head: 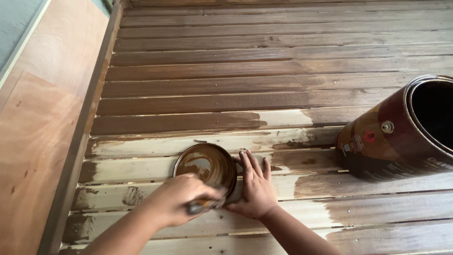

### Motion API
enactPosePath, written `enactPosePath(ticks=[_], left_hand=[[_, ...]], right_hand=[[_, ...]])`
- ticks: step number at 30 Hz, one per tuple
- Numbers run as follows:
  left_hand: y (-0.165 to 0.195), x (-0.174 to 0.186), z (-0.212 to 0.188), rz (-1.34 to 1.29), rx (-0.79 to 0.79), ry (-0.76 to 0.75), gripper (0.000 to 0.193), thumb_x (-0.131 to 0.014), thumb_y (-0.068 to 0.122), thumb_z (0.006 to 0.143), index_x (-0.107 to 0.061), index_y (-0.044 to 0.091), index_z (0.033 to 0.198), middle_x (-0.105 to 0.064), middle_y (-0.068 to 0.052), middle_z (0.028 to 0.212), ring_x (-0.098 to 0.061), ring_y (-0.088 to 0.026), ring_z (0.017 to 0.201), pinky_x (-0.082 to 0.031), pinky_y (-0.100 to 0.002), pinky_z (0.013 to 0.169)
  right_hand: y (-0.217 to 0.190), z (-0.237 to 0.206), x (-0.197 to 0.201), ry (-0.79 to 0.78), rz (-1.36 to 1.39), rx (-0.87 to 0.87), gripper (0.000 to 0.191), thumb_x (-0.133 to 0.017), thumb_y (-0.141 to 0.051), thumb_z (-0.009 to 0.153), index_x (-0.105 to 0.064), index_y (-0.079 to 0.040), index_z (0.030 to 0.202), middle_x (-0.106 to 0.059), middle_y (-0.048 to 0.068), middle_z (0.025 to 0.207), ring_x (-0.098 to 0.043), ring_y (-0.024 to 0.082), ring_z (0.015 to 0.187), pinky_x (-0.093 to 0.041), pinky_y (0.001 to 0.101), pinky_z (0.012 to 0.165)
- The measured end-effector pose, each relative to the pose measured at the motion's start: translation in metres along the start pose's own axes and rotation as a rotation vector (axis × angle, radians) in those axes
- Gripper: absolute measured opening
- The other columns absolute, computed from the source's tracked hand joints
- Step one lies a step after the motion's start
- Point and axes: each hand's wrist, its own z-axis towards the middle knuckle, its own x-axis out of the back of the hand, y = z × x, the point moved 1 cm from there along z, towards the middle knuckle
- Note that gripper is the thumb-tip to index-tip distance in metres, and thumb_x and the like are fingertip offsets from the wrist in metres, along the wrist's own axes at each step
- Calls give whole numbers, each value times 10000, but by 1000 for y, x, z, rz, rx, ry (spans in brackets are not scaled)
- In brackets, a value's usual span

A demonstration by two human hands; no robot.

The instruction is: The person applies brown wood stain to a slatted wooden panel using a wide brush, dipping the brush into stain poured onto the can lid and brushing along the bare planks while steadying the panel with the other hand. They periodically reload the brush from the lid and continue coating the remaining unstained sections.

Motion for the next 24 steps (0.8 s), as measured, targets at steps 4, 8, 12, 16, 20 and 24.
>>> enactPosePath(ticks=[4, 8, 12, 16, 20, 24], left_hand=[[-13, 9, -27, -40, 86, -89, 367, -722, 160, 858, -747, 315, 1189, -782, 34, 927, -701, -136, 876, -482, -332, 1033], [-23, 25, -41, -46, 313, -114, 421, -734, 175, 845, -760, 412, 1192, -775, 73, 945, -671, -106, 889, -551, -307, 948], [-31, 41, -39, -50, 290, -3, 465, -755, 187, 822, -772, 426, 1221, -765, 26, 894, -645, -146, 844, -562, -341, 880], [-38, 42, -18, -96, 382, 11, 357, -722, 288, 900, -750, 433, 1225, -757, 109, 1034, -702, -153, 737, -585, -315, 838], [-30, 26, 12, -33, 85, 210, 283, -661, 242, 949, -749, 323, 1206, -805, 13, 985, -661, -160, 794, -574, -332, 819], [-24, 9, 28, -108, -291, 313, 277, -721, 245, 881, -786, 228, 1151, -824, -11, 1054, -719, -213, 813, -585, -395, 822]], right_hand=[[-1, 0, 0, 0, 22, 23, 1487, -852, -696, 565, 24, 1, 1543, -322, 132, 1578, -82, 326, 1547, 36, 609, 1213], [-3, -1, 1, 48, 41, 44, 1500, -869, -712, 545, 1, 3, 1536, -290, 167, 1594, -97, 332, 1528, 22, 626, 1184], [-3, -1, 1, 35, 64, 44, 1491, -864, -715, 552, -6, -4, 1542, -336, 114, 1583, -96, 329, 1535, 23, 628, 1189], [-1, -1, 0, 49, 55, 59, 1499, -865, -721, 555, 1, 8, 1537, -343, 120, 1577, -106, 336, 1538, 22, 635, 1187], [3, -1, -4, 77, 104, 87, 1529, -903, -688, 567, 32, 32, 1541, -351, 156, 1560, -128, 377, 1533, 0, 608, 1213], [17, -7, -1, 134, 272, 198, 1573, -958, -560, 515, 68, 51, 1539, -281, 263, 1582, -162, 420, 1508, -93, 563, 1222]])
